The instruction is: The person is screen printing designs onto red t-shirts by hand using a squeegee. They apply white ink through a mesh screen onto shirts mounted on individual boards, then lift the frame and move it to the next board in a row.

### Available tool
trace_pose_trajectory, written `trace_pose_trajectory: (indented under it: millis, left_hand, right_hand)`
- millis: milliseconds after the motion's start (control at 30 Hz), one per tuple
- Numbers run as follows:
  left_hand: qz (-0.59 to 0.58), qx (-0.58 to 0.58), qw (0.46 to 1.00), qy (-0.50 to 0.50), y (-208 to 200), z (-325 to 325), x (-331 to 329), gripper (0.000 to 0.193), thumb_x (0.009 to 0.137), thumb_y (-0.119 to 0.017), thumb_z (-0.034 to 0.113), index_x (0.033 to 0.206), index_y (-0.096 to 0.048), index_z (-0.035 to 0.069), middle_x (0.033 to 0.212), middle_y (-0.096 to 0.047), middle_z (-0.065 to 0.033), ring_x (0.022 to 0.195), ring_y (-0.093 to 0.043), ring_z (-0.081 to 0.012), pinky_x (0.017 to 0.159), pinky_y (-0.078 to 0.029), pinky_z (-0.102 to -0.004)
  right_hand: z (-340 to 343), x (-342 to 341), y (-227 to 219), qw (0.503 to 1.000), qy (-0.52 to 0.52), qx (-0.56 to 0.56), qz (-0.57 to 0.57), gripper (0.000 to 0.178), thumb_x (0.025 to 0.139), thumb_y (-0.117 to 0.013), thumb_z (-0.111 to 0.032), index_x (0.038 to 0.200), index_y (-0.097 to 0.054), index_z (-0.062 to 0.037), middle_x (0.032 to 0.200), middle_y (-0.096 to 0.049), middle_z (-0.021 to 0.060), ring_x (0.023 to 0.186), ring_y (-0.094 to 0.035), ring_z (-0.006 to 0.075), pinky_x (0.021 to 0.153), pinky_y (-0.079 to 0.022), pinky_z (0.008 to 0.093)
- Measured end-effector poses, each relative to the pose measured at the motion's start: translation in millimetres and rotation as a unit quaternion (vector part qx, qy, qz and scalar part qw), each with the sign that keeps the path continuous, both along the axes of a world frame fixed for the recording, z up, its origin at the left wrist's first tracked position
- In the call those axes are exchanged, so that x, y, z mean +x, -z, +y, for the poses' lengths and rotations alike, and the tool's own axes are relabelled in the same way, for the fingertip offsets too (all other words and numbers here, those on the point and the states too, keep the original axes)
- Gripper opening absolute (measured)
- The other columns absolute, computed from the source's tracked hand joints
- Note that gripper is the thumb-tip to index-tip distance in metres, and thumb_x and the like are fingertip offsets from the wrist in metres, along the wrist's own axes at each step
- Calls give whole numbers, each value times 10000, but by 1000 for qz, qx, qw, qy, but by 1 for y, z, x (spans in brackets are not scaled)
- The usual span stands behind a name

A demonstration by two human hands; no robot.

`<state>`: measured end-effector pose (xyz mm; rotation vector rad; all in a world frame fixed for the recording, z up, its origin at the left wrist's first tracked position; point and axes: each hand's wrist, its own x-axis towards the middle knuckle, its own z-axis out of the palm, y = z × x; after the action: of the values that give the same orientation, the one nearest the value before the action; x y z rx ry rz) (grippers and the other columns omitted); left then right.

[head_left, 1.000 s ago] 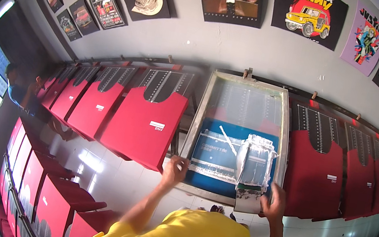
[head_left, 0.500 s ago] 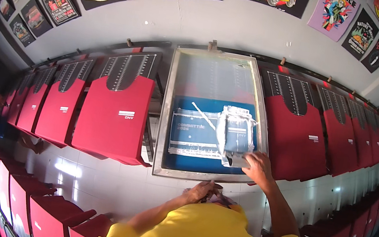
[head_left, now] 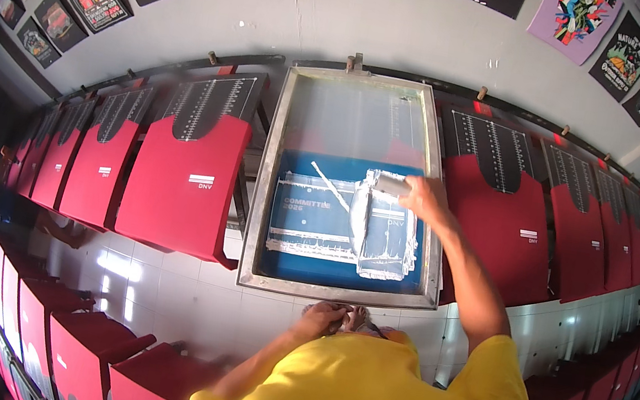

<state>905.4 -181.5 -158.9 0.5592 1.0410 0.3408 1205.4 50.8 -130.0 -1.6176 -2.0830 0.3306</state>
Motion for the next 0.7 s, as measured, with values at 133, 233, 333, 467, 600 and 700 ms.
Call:
trace_pose_trajectory:
  millis: [133, 233, 333, 467, 600, 700]
  left_hand:
    - [-76, -29, 994, -69, 0, -2, 4, 420, 982, -572, 158, 1299, -464, -96, 832, -638, -57, 624, -510, -117, 645, -451, -273]
    - [-122, -7, 988, -93, 0, -14, 2, 445, 992, -564, 215, 1295, -475, -99, 953, -682, -119, 776, -622, -194, 759, -500, -330]
    - [-120, 25, 987, -103, -20, -17, 15, 473, 1000, -551, 287, 1269, -513, -100, 1031, -693, -154, 895, -658, -225, 819, -510, -348]
    - [-15, 62, 995, -81, -54, -20, 32, 469, 1004, -539, 298, 1284, -524, -77, 1135, -661, -173, 986, -641, -236, 880, -496, -358]
    - [286, 312, 904, 66, -97, 18, 52, 394, 987, -506, 149, 1345, -496, -18, 1297, -571, -202, 1137, -591, -277, 923, -469, -357]
    - [318, 640, 698, 40, -83, 36, 64, 396, 943, -528, 77, 1332, -512, 2, 1301, -566, -190, 1141, -582, -315, 892, -461, -370]
  right_hand:
    - [44, 29, -28, 948, -23, -312, 63, 511, 596, -779, -270, 1001, -698, 30, 869, -715, 198, 786, -698, 263, 719, -537, 365]
    - [3, 22, -34, 940, -110, -306, 100, 484, 634, -773, -265, 999, -687, 40, 875, -714, 205, 785, -701, 274, 718, -541, 375]
    - [-88, 2, -21, 981, -120, -134, -71, 297, 714, -770, -259, 889, -634, -60, 868, -681, 162, 831, -677, 317, 760, -519, 452]
    - [-155, -19, 6, 994, -73, 55, -61, 215, 753, -644, -59, 967, -614, -67, 956, -591, 69, 894, -563, 260, 803, -421, 426]
    - [-151, -10, -11, 997, -75, 23, -20, 355, 658, -745, -74, 979, -596, -65, 988, -604, 61, 916, -576, 258, 828, -413, 412]
    - [-166, -9, -20, 995, -97, 23, -25, 254, 735, -662, -101, 979, -606, -56, 963, -600, 76, 916, -570, 256, 831, -396, 421]
